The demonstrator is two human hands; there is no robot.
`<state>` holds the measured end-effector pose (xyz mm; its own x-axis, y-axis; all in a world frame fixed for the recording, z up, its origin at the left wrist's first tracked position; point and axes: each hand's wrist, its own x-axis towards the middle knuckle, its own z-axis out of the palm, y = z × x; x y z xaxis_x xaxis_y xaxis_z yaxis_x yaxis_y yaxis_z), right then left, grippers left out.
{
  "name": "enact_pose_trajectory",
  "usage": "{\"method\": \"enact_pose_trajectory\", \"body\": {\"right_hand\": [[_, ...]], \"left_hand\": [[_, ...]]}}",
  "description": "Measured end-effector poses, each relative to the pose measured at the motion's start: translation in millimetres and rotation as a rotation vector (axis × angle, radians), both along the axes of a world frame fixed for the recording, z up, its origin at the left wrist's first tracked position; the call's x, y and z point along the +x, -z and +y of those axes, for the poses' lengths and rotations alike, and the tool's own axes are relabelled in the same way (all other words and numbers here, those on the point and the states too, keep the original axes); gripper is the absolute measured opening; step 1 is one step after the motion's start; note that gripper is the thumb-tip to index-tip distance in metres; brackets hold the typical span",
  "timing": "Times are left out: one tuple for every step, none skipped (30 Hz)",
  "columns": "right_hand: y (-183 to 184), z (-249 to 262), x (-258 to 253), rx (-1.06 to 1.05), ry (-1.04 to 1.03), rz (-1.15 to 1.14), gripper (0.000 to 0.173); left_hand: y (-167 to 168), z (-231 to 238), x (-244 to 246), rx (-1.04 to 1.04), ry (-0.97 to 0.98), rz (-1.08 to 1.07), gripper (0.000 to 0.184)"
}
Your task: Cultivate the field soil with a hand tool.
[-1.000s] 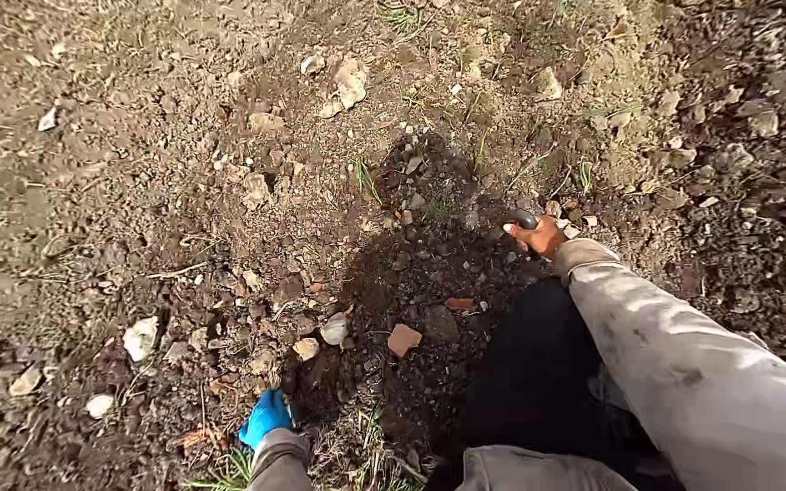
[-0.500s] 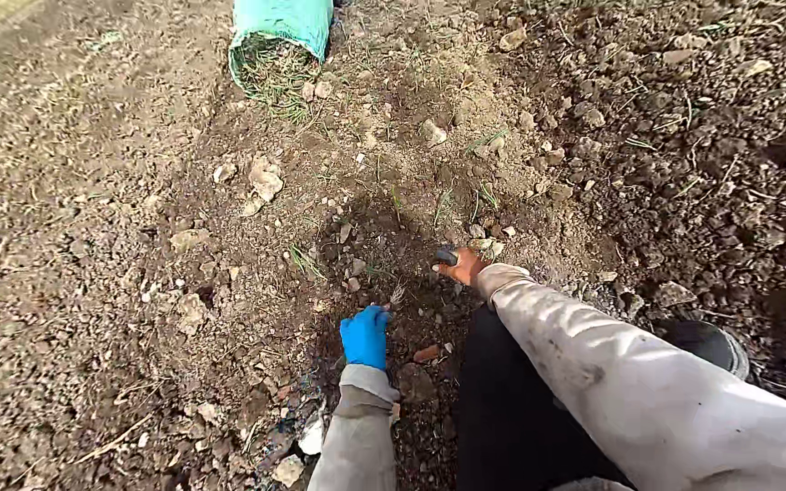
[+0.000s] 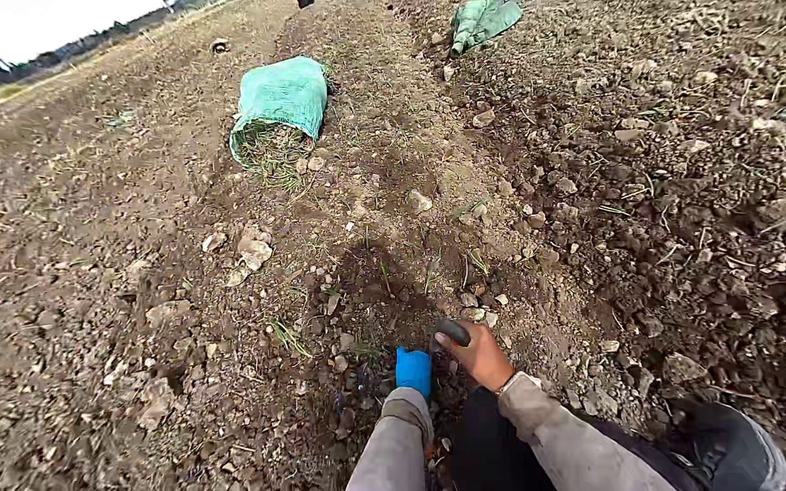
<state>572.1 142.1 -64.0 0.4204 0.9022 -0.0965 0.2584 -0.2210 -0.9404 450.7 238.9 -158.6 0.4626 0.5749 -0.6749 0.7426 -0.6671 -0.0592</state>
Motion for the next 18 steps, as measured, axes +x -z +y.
{"method": "enact_pose_trajectory", "body": {"right_hand": [[-19, -14, 5, 0.131, 0.051, -0.07, 0.036], [-40, -27, 13, 0.256, 0.08, -0.149, 0.033], [-64, -39, 26, 0.353, 0.078, -0.209, 0.031], [-89, -49, 40, 0.427, 0.056, -0.247, 0.03], [-113, -57, 54, 0.477, 0.031, -0.262, 0.028], [-132, -62, 65, 0.499, 0.009, -0.238, 0.025], [-144, -64, 75, 0.504, -0.008, -0.197, 0.021], [-148, -62, 83, 0.493, -0.025, -0.153, 0.017], [-142, -56, 89, 0.458, -0.037, -0.124, 0.015], [-125, -46, 92, 0.401, -0.048, -0.09, 0.016], [-95, -34, 91, 0.318, -0.07, -0.047, 0.015], [-55, -23, 86, 0.208, -0.087, -0.007, 0.017], [-10, -16, 75, 0.086, -0.103, 0.021, 0.02], [32, -14, 62, -0.035, -0.104, 0.019, 0.025], [67, -13, 52, -0.123, -0.097, 0.011, 0.028], [85, -13, 46, -0.176, -0.091, 0.001, 0.03], [91, -10, 44, -0.201, -0.093, -0.003, 0.03], [92, -8, 46, -0.215, -0.107, 0.007, 0.029]], "left_hand": [[8, 2, 4, -0.016, -0.035, -0.032, 0.036], [13, 3, 8, -0.044, -0.124, -0.072, 0.037], [20, 4, 11, -0.064, -0.235, -0.115, 0.037], [24, 4, 15, -0.056, -0.241, -0.1, 0.035], [13, 3, 19, -0.085, -0.194, -0.006, 0.032], [-2, -2, 23, -0.106, -0.083, 0.112, 0.032], [-23, -9, 26, -0.126, 0.029, 0.219, 0.036], [-45, -15, 32, -0.156, 0.127, 0.324, 0.04], [-52, -18, 33, -0.151, 0.194, 0.362, 0.041], [-41, -19, 26, -0.112, 0.21, 0.318, 0.038], [-14, -16, 15, -0.049, 0.194, 0.202, 0.033], [8, -13, 5, -0.001, 0.183, 0.114, 0.029], [18, -14, -2, 0.033, 0.16, 0.044, 0.03], [18, -20, -9, 0.068, 0.134, -0.037, 0.036], [10, -31, -20, 0.122, 0.11, -0.158, 0.043], [0, -46, -35, 0.2, 0.09, -0.3, 0.048], [-6, -62, -55, 0.332, 0.076, -0.467, 0.05], [-6, -78, -78, 0.49, 0.068, -0.636, 0.048]]}}
